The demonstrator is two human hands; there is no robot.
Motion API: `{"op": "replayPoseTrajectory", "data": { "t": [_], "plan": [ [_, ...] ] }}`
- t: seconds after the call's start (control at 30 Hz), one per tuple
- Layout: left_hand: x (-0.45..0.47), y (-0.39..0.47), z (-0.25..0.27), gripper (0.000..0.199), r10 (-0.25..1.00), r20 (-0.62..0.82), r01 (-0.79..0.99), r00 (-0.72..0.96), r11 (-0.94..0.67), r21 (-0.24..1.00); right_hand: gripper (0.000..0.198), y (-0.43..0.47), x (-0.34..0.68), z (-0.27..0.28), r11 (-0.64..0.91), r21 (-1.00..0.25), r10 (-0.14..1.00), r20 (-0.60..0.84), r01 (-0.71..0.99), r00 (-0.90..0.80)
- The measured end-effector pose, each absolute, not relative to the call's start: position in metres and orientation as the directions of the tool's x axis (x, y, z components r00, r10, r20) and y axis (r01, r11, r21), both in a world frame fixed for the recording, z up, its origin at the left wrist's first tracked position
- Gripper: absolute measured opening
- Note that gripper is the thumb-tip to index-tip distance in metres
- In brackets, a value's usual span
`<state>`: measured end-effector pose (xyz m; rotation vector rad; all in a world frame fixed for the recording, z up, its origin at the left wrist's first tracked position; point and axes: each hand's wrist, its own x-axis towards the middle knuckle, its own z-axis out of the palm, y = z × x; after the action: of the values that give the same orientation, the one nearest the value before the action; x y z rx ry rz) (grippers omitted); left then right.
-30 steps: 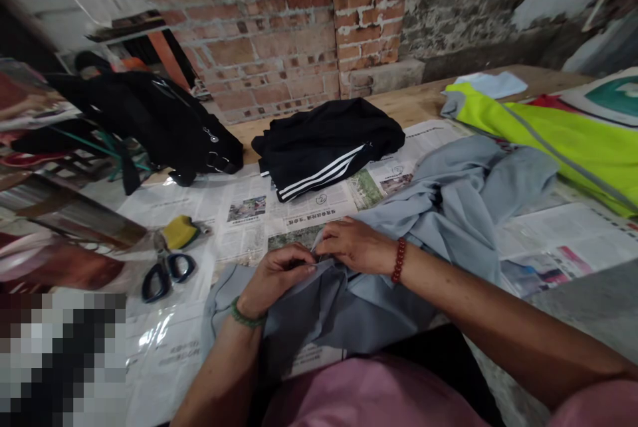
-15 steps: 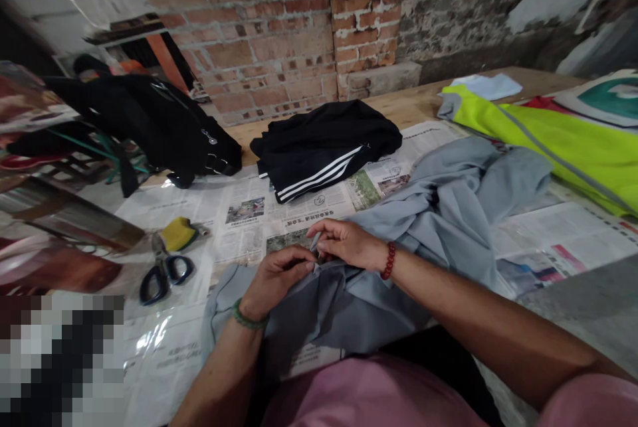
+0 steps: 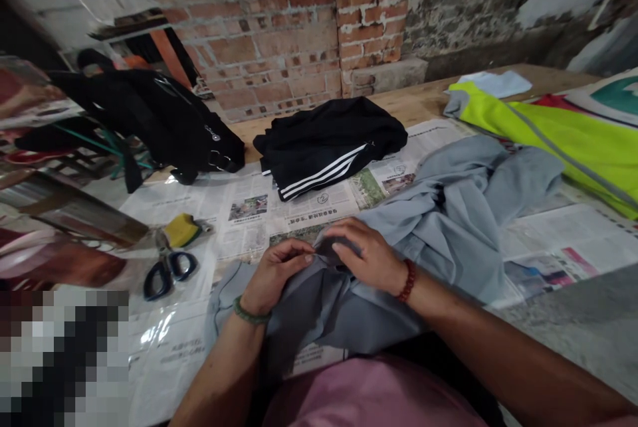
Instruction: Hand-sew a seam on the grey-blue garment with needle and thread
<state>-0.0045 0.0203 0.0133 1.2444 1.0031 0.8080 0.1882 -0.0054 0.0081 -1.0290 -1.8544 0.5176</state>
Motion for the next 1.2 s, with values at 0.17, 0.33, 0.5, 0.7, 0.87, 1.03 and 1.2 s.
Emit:
{"op": "replayPoseTrajectory", "data": {
  "t": [0.17,0.33,0.5,0.7,0.87,1.03,1.2],
  "plan": [
    [-0.003,0.021,0.013,0.014,0.902,-0.219,-0.045,0.371,0.253,0.966,0.03,-0.02,0.181,0.001,0.687,-0.562,0.719,0.617,0.46,-0.32],
    [-0.002,0.021,0.011,0.014,0.888,-0.203,-0.101,0.412,0.265,0.959,0.012,-0.011,0.171,-0.005,0.715,-0.436,0.667,0.661,0.547,-0.344],
    [-0.002,0.022,0.009,0.014,0.881,-0.214,-0.13,0.423,0.293,0.947,0.011,-0.008,0.169,-0.006,0.733,-0.301,0.619,0.666,0.61,-0.416],
    [0.001,0.022,0.009,0.014,0.883,-0.215,-0.096,0.418,0.279,0.955,0.012,-0.012,0.166,-0.002,0.756,-0.381,0.609,0.706,0.532,-0.361],
    [0.001,0.021,0.01,0.017,0.885,-0.224,-0.104,0.407,0.288,0.952,0.016,-0.016,0.163,0.0,0.804,-0.383,0.555,0.756,0.455,-0.346],
    [0.002,0.018,0.012,0.022,0.886,-0.211,-0.116,0.413,0.281,0.953,0.018,-0.019,0.161,-0.004,0.821,-0.392,0.534,0.784,0.415,-0.316],
    [0.006,0.018,0.008,0.022,0.905,-0.186,-0.096,0.383,0.24,0.966,0.021,-0.02,0.16,-0.003,0.834,-0.396,0.522,0.79,0.384,-0.32]
  ]
}}
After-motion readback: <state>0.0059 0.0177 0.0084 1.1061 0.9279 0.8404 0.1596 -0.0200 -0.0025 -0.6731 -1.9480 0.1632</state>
